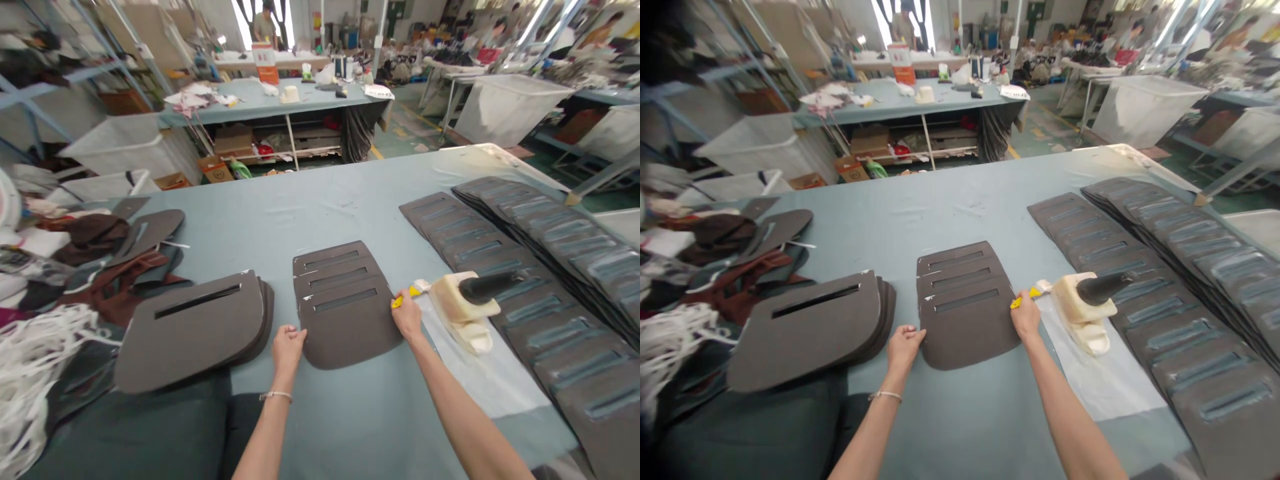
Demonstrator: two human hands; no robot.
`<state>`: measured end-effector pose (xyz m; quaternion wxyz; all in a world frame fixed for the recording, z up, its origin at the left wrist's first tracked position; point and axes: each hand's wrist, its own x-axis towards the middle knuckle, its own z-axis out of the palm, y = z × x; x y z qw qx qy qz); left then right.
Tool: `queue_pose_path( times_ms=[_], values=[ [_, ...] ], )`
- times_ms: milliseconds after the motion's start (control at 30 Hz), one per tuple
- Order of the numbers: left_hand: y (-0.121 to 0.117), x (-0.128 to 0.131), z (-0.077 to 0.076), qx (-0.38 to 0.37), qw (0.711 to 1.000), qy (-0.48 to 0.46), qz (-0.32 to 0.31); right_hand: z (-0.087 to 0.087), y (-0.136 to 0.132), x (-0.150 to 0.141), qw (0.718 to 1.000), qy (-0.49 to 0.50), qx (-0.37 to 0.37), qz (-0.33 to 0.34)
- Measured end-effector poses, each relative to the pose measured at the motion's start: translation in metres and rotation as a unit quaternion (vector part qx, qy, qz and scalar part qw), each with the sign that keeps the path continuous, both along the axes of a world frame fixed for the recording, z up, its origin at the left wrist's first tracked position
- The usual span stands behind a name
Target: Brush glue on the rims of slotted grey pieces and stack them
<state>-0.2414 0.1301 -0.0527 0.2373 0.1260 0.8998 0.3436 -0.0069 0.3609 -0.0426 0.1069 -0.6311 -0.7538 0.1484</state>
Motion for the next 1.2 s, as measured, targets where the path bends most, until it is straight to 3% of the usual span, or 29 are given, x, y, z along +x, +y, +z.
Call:
queue_pose_path(
  times_ms=[633, 733, 833, 900, 1000, 1100, 1167, 1200],
  values=[
    [0.001, 0.004, 0.008, -0.026, 0.999, 0.031, -0.033, 0.005, -0.003, -0.001, 0.999, -0.042, -0.003, 0.023],
    [0.006, 0.007, 0.010, -0.009, 0.998, 0.064, -0.026, 0.012, -0.006, -0.007, 0.994, -0.082, 0.039, 0.061],
    [0.002, 0.015, 0.025, 0.021, 0.995, 0.091, -0.024, 0.020, -0.008, -0.010, 0.985, -0.118, 0.094, 0.088],
    [-0.018, 0.022, 0.046, 0.052, 0.993, 0.103, -0.038, 0.026, -0.011, -0.007, 0.980, -0.129, 0.115, 0.100],
    [-0.081, 0.034, 0.084, 0.044, 0.980, 0.185, -0.058, 0.028, -0.018, 0.005, 0.973, -0.110, 0.164, 0.122],
    [-0.165, 0.040, 0.111, -0.106, 0.942, 0.314, 0.053, 0.024, -0.030, 0.016, 0.965, -0.049, 0.208, 0.149],
    [-0.216, 0.039, 0.117, -0.171, 0.919, 0.335, 0.115, 0.021, -0.047, 0.014, 0.964, 0.005, 0.205, 0.169],
    [-0.235, 0.037, 0.118, -0.171, 0.924, 0.320, 0.121, 0.021, -0.059, 0.009, 0.964, 0.037, 0.192, 0.182]
  ],
)
